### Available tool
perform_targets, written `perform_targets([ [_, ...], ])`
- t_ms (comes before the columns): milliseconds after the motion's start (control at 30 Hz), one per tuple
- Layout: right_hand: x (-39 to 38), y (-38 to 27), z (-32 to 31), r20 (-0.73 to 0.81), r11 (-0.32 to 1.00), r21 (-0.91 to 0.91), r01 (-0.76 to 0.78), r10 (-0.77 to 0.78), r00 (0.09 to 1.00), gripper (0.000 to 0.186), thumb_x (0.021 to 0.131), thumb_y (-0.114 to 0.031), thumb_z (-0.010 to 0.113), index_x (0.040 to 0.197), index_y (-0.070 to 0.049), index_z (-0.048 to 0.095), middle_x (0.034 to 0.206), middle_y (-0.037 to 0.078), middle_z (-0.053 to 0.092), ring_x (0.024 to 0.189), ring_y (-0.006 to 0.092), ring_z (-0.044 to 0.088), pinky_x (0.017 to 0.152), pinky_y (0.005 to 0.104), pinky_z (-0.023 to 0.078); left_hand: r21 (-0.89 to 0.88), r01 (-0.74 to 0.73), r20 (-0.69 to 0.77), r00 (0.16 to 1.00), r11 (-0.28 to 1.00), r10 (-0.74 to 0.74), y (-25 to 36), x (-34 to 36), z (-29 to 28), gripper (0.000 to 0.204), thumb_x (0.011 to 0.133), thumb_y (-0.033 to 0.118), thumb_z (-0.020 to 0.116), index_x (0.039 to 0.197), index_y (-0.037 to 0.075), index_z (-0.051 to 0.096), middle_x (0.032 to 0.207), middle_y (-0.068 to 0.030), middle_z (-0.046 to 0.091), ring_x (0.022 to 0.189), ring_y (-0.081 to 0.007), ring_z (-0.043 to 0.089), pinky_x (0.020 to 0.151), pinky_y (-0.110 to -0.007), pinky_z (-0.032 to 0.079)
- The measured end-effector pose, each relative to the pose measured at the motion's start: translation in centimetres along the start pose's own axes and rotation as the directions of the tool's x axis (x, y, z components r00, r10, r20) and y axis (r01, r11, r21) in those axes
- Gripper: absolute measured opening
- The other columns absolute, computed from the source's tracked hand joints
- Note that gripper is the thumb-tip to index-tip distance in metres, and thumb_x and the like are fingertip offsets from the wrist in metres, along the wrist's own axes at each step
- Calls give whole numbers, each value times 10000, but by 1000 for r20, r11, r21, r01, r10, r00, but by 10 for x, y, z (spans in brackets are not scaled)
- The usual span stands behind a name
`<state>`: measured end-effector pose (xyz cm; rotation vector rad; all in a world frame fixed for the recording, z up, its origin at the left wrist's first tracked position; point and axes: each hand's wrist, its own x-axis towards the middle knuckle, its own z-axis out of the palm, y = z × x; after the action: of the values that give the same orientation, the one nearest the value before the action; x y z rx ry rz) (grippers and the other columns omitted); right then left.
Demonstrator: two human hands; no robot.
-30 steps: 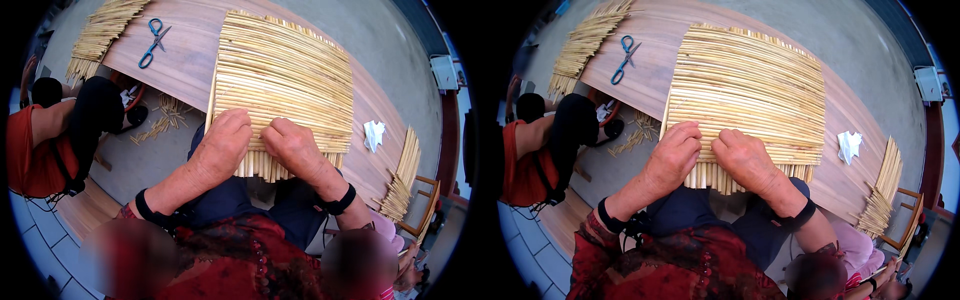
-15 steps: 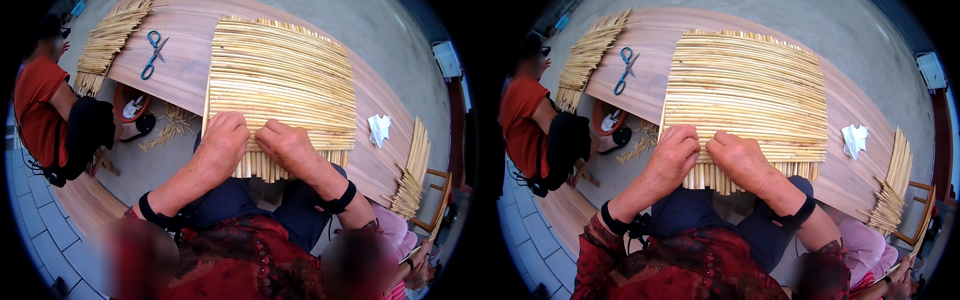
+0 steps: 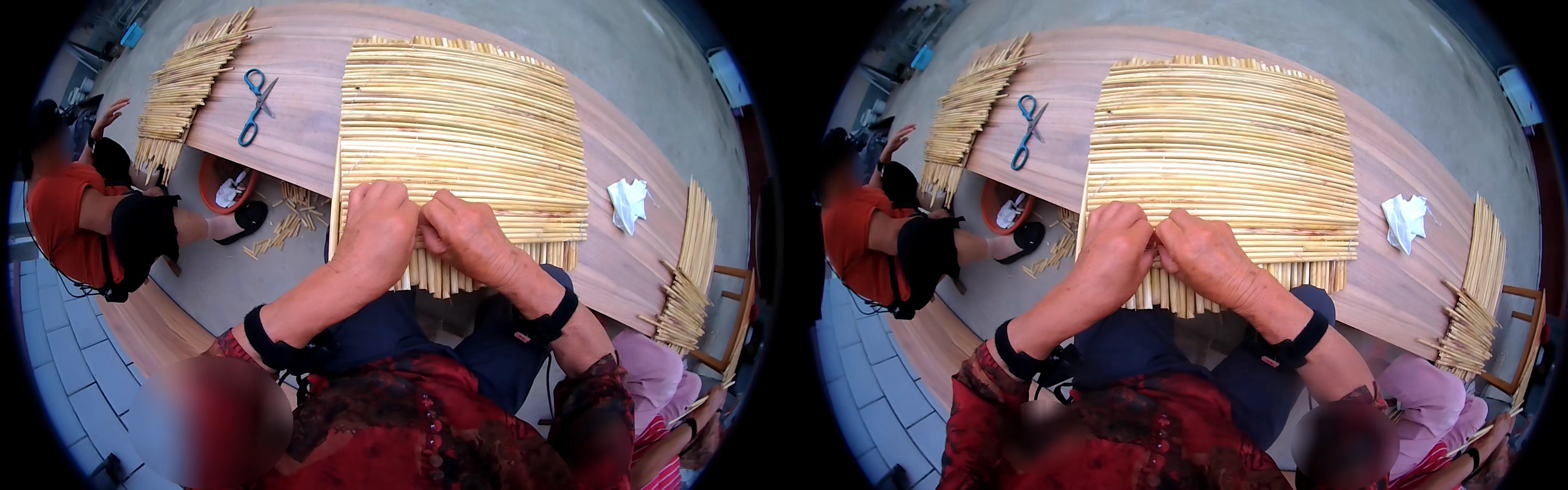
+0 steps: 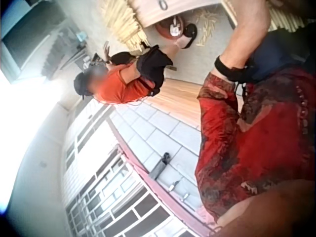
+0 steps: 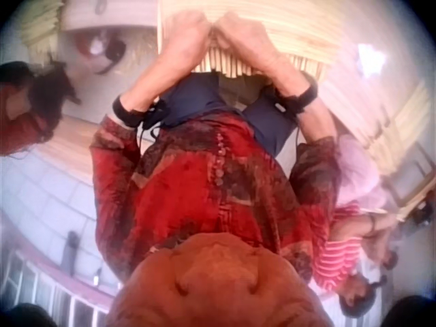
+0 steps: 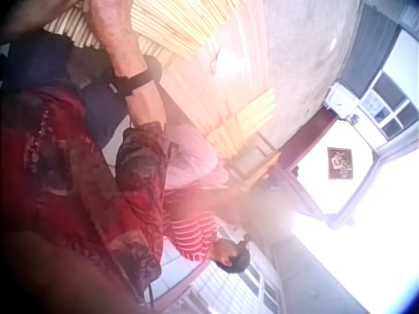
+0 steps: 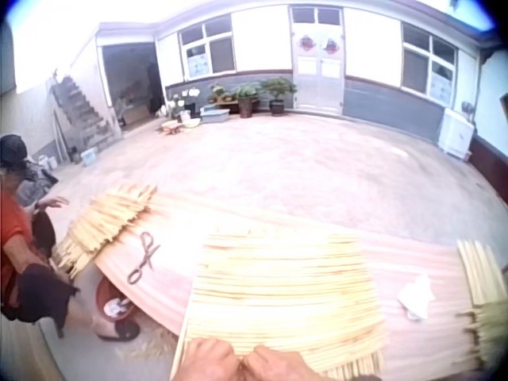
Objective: The person weaves a bamboo mat by hand, threading a thin string through the ends of bamboo strips to secure them. They periodically lift and flip the mat to work on different sections and tie off the string.
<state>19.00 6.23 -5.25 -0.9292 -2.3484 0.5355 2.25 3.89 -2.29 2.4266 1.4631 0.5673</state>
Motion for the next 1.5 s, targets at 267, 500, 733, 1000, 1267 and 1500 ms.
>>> perform_targets([
  [267,-6,0,3,-27,998,48,-46,48,998,99,774,-100,590,796,-52,506,740,120,520,602,328,570,526,400,486,17,-3,24,1000,1000,3,0,4,6,64,669,25,584,728,19,561,843,-121,510,895,-300,483,833,-405,348],
  [500,-6,3,6,-29,987,113,-115,119,992,66,787,-105,576,805,-59,532,758,132,540,644,334,584,553,408,489,-86,-23,34,999,996,26,-12,3,-1,103,677,-13,616,728,33,539,821,-104,520,842,-309,497,757,-390,395],
  [733,-8,0,6,-58,989,114,-96,103,993,90,797,-121,579,799,-55,518,759,129,541,642,338,583,560,408,493,32,-22,62,998,999,20,0,5,7,64,651,-8,569,709,20,567,845,-122,520,882,-313,483,794,-403,381],
  [1000,-11,2,8,-47,981,119,-154,160,986,94,806,-135,576,811,-53,530,781,130,554,661,338,591,587,409,501,110,-98,116,990,989,85,0,8,4,60,697,5,573,755,3,557,835,-119,515,869,-307,483,781,-402,381],
  [1267,-9,3,-4,64,833,434,-343,351,934,129,810,-108,582,915,-34,589,849,150,565,775,328,595,698,393,487,13,-59,90,994,998,58,-14,9,-3,111,689,-25,597,730,13,502,821,-118,500,845,-297,485,762,-382,402],
  [1500,-10,0,0,21,927,301,-224,228,973,130,805,-126,608,924,-76,606,854,131,531,760,320,595,684,398,494,-149,-83,116,988,985,101,-12,3,-12,109,724,-37,597,771,9,510,827,-118,504,848,-311,481,764,-376,423],
])
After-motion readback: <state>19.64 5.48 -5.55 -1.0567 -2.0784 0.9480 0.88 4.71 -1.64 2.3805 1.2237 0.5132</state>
